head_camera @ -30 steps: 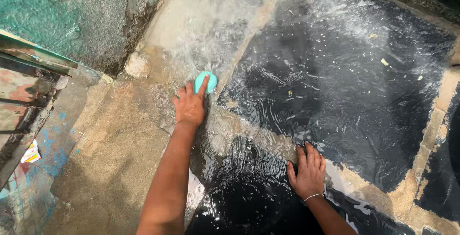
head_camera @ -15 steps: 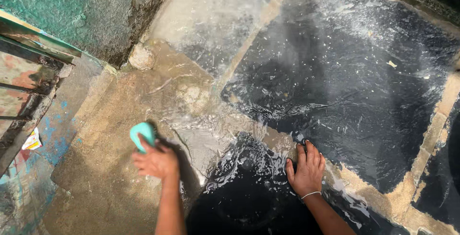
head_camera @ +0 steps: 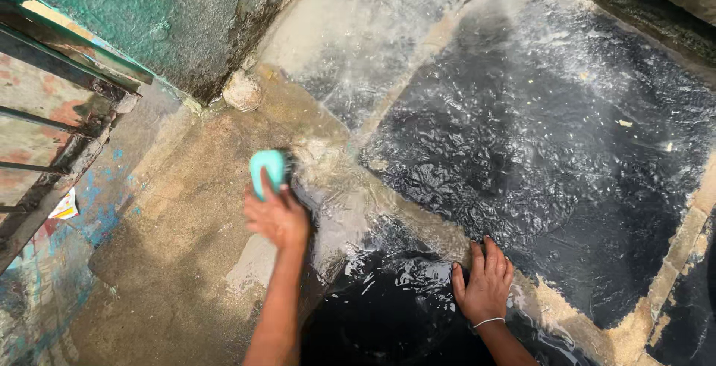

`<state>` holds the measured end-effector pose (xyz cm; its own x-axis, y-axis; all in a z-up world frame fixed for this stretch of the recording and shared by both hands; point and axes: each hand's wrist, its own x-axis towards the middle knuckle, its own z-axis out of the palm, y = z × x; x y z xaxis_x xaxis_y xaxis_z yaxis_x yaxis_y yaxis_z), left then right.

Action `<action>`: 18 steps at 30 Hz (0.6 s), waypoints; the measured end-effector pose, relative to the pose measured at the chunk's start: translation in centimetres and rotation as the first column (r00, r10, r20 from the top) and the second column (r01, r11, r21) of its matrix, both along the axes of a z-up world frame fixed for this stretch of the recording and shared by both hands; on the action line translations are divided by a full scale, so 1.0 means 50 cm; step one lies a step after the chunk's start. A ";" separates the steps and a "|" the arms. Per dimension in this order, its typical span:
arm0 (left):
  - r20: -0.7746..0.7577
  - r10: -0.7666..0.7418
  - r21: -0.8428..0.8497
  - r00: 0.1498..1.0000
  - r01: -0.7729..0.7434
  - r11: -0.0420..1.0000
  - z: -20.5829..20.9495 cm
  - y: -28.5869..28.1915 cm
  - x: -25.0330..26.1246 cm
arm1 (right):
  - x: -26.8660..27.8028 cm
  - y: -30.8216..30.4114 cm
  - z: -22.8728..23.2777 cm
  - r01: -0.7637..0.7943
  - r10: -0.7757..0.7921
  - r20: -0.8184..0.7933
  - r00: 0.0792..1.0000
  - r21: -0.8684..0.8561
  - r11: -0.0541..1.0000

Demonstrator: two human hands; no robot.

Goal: The person cleans an outdoor stone and concrete floor by scrubbing the wet surface with a handheld brush and guiding the water across it by hand.

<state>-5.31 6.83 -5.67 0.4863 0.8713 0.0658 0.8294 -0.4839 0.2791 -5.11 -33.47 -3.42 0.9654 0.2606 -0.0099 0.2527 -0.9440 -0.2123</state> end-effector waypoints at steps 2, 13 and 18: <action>-0.060 0.184 0.155 0.981 -0.173 0.973 -0.023 0.188 -0.183 | -0.001 0.000 -0.001 0.009 -0.009 -0.010 1.000 -0.013 1.000; -0.020 0.298 0.267 0.954 -0.282 0.921 -0.102 0.141 -0.014 | 0.004 0.010 0.007 0.019 -0.020 -0.005 1.000 -0.010 1.000; 0.101 -0.284 -0.200 0.953 0.299 0.933 0.041 -0.210 0.256 | 0.008 0.013 0.020 0.001 -0.002 0.043 0.999 0.028 1.000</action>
